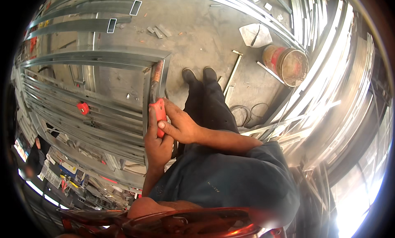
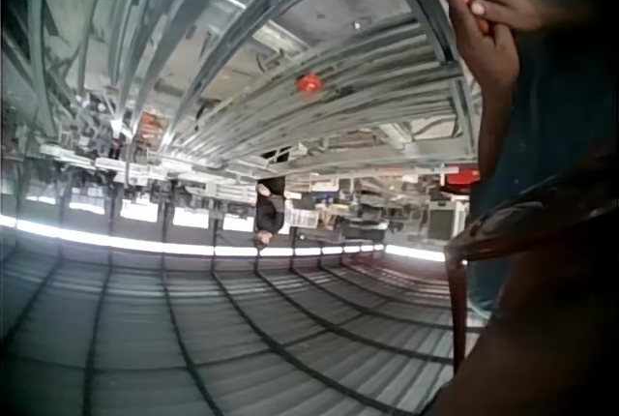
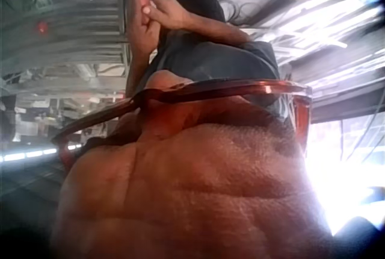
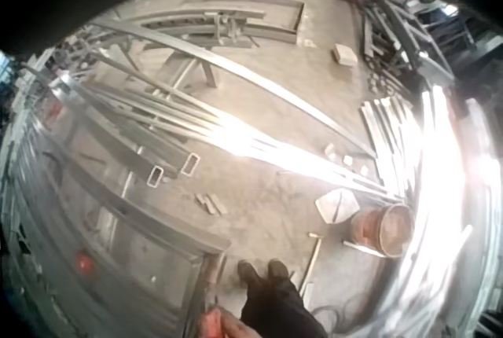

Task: The person welds metal frame corners using a handheld welding torch. They move along the frame, applying welds at multiple joints while sparks fly from the contact points.

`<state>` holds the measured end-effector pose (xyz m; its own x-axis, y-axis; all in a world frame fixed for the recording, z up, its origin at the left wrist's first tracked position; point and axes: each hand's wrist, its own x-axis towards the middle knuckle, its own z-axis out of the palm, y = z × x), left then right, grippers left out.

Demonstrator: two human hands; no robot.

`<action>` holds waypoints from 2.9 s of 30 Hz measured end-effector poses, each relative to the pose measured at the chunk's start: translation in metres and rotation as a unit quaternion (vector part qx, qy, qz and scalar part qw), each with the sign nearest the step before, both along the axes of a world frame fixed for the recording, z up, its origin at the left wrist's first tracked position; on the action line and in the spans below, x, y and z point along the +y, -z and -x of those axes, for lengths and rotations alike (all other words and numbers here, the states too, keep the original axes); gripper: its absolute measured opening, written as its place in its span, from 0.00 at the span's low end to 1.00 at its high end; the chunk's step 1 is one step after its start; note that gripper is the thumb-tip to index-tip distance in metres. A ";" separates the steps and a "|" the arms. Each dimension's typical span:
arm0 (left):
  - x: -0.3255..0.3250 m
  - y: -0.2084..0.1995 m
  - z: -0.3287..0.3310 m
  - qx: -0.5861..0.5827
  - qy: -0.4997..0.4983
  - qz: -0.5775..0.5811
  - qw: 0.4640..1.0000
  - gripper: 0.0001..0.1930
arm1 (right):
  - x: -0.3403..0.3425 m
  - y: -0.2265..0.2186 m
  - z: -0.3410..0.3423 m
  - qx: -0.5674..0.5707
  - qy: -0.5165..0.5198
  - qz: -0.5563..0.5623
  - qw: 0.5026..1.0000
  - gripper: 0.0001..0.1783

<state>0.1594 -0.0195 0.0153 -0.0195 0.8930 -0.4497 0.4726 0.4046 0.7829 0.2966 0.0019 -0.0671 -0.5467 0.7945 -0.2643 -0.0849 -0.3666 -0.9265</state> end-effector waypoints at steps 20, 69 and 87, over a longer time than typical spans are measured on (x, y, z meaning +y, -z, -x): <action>0.008 0.001 0.006 0.014 0.015 0.019 1.000 0.38 | 0.001 -0.002 0.007 0.006 0.016 0.031 0.999 0.39; 0.000 0.001 0.008 0.022 0.023 0.011 0.999 0.37 | 0.003 -0.007 0.008 0.006 0.025 0.014 1.000 0.34; 0.003 -0.006 0.006 0.001 0.009 0.013 1.000 0.37 | 0.003 -0.011 0.011 0.004 0.024 0.014 1.000 0.35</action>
<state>0.1533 -0.0163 0.0215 -0.0048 0.8809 -0.4732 0.4824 0.4166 0.7706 0.2858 0.0049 -0.0561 -0.5102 0.8127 -0.2815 -0.1113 -0.3869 -0.9154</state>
